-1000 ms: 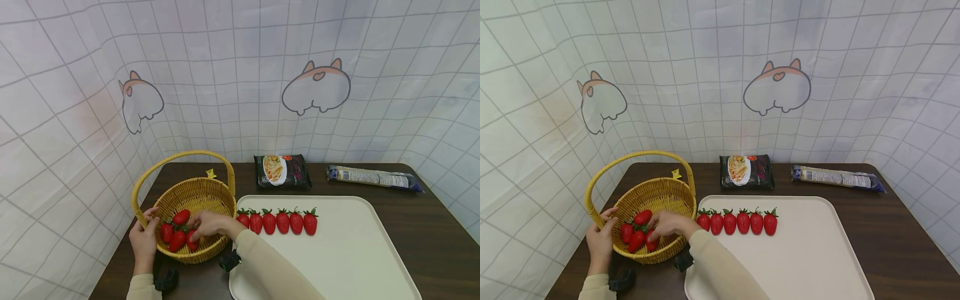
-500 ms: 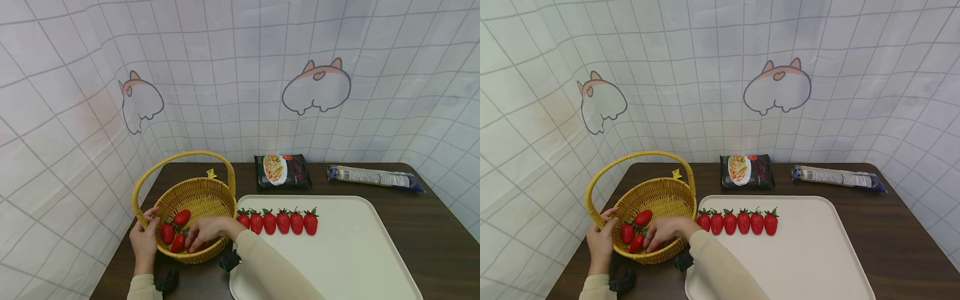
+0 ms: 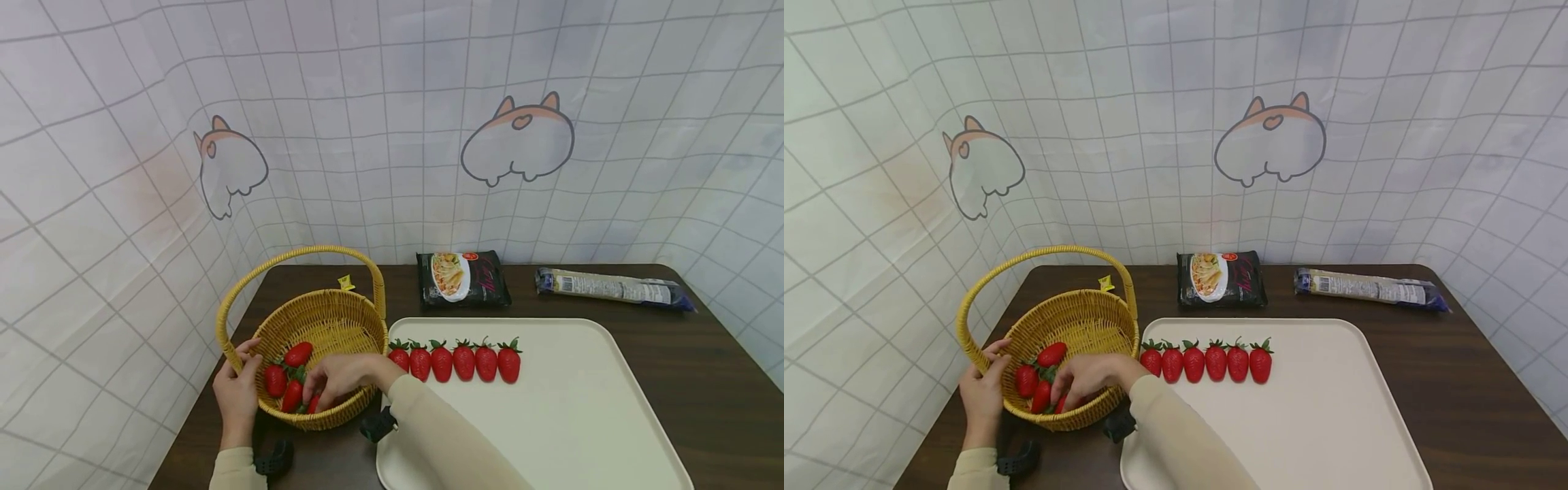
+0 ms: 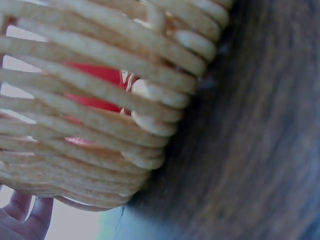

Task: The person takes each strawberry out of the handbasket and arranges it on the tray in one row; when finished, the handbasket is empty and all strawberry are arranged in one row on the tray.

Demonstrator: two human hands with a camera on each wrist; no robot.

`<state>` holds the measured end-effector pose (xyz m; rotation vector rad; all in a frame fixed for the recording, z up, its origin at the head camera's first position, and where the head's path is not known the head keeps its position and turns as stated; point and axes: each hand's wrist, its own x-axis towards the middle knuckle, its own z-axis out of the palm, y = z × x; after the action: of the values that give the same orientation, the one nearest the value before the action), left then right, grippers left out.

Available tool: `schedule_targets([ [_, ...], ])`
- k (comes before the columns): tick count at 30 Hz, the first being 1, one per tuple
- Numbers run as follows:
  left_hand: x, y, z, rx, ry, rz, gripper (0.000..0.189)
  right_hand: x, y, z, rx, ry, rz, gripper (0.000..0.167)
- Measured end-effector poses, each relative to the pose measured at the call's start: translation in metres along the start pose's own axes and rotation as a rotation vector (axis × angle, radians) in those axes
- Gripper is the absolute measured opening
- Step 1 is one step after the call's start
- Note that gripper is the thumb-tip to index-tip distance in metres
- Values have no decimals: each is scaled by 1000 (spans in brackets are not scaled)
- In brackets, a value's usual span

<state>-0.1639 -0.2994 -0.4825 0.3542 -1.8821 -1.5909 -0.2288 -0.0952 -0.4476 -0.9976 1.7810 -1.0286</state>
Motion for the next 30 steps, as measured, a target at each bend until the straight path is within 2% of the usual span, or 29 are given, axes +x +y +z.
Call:
schedule_targets([
  [8, 0, 0, 2, -8, -11, 16, 14, -8, -3, -2, 24, 114, -94, 24],
  [17, 1, 3, 4, -19, -12, 20, 14, -21, -9, -8, -13, 271, -158, 25],
  [23, 1, 2, 3, -21, -10, 12, 15, -36, -9, -14, 13, 351, -208, 27],
  [30, -1, 1, 1, 13, 1, -1, 16, -56, -5, -16, 26, 457, -216, 29],
])
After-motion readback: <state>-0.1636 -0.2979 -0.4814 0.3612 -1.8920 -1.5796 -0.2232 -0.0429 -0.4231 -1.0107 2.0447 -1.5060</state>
